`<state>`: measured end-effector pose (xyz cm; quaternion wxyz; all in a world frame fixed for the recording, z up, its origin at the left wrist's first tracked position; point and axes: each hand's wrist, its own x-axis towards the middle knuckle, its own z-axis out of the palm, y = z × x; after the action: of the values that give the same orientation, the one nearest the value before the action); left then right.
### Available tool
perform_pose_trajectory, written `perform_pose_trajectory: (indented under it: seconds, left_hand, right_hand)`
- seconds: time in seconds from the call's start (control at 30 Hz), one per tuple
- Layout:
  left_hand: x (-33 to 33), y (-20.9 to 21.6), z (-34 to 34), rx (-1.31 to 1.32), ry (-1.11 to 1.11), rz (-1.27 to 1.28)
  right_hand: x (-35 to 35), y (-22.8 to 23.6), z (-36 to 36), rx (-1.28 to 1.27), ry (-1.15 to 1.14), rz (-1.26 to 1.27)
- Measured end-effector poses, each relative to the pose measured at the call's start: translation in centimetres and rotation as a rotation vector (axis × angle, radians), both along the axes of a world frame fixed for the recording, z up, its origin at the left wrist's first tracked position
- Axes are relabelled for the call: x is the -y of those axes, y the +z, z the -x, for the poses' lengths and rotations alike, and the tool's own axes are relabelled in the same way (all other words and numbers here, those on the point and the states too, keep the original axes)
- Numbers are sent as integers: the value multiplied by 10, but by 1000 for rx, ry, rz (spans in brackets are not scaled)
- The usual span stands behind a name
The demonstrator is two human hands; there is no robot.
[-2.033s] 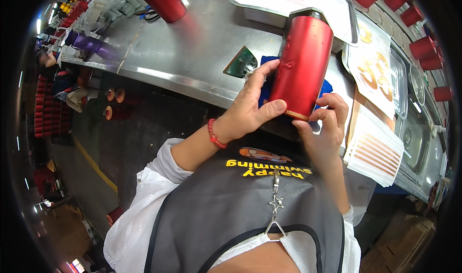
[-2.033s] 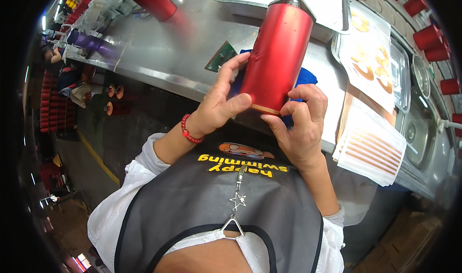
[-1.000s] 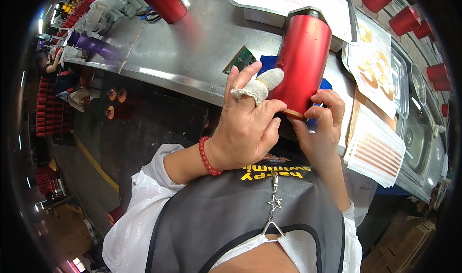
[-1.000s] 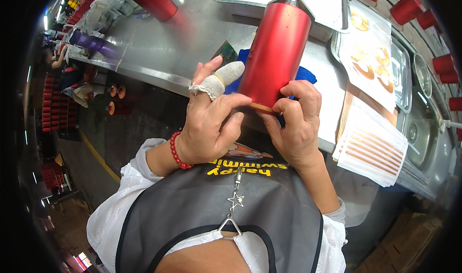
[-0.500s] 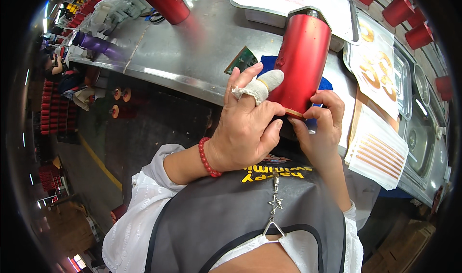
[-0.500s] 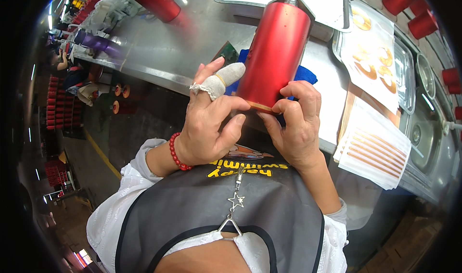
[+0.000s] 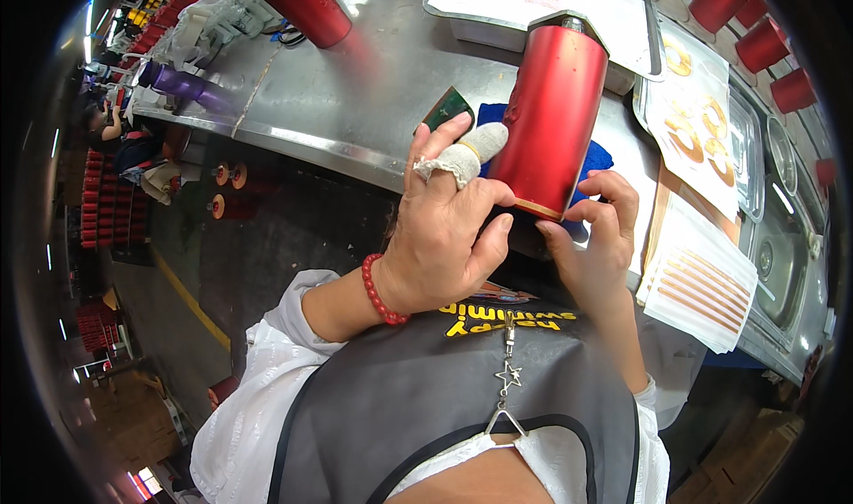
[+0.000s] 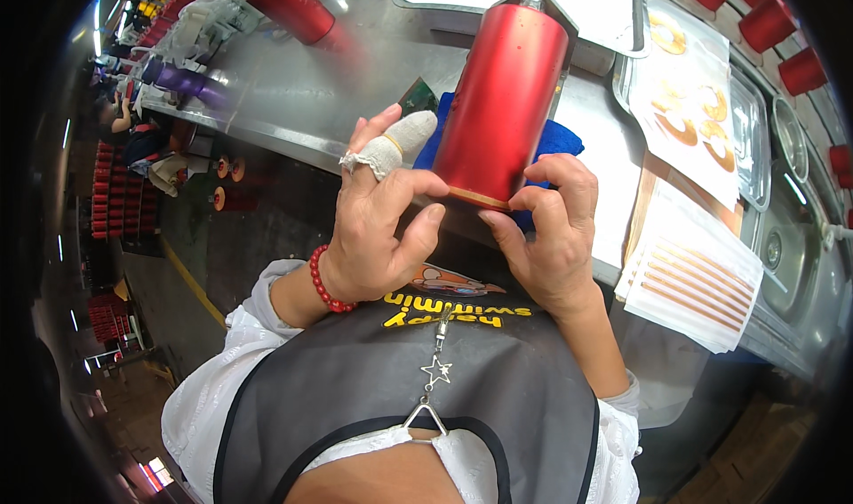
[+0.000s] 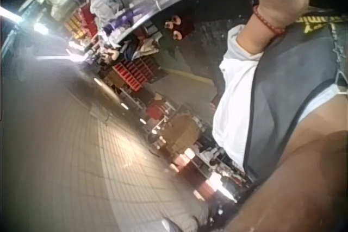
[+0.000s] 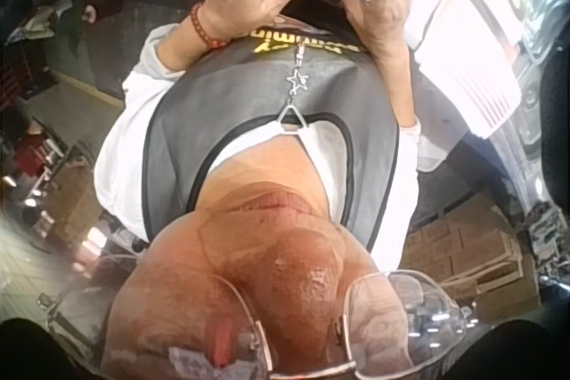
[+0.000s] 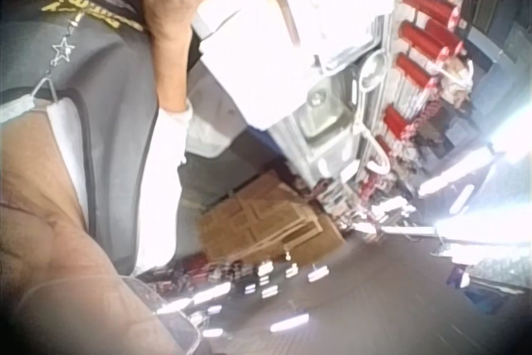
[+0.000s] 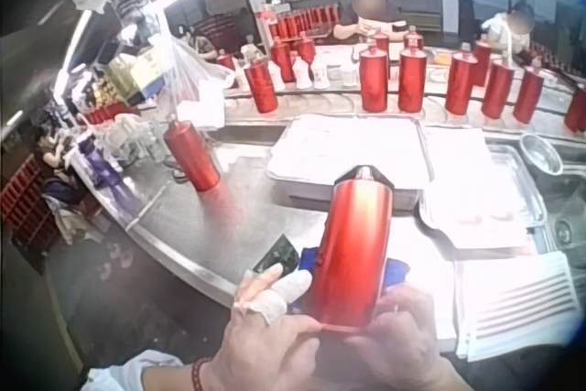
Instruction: The person applies decorative stickers to red cylindrical containers. They peel stickers from a sheet, align them on the container body, and smooth them down with a green sponge. The person also wipes the container top and handles the container repeatedly.
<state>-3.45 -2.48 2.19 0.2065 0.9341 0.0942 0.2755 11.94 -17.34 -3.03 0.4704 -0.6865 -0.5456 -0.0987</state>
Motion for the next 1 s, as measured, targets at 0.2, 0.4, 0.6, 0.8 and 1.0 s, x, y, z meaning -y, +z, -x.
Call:
perform_pose_trajectory:
  seconds: [0.2,0.4,0.6,0.8,1.0]
  left_hand:
    - [1,1,-1,-2,-28,19]
    - [1,1,-2,3,-7,49]
    - [-2,-3,-2,8,-46,72]
    - [-3,-3,-5,-28,-125,271]
    - [-9,-7,-9,-54,-60,180]
  right_hand:
    - [3,-2,-3,0,-5,-9]
    - [5,-1,-4,-10,-16,-13]
    - [10,4,-7,-38,-15,-2]
    - [16,4,-15,-239,43,-103]
    - [21,1,-15,-232,61,-65]
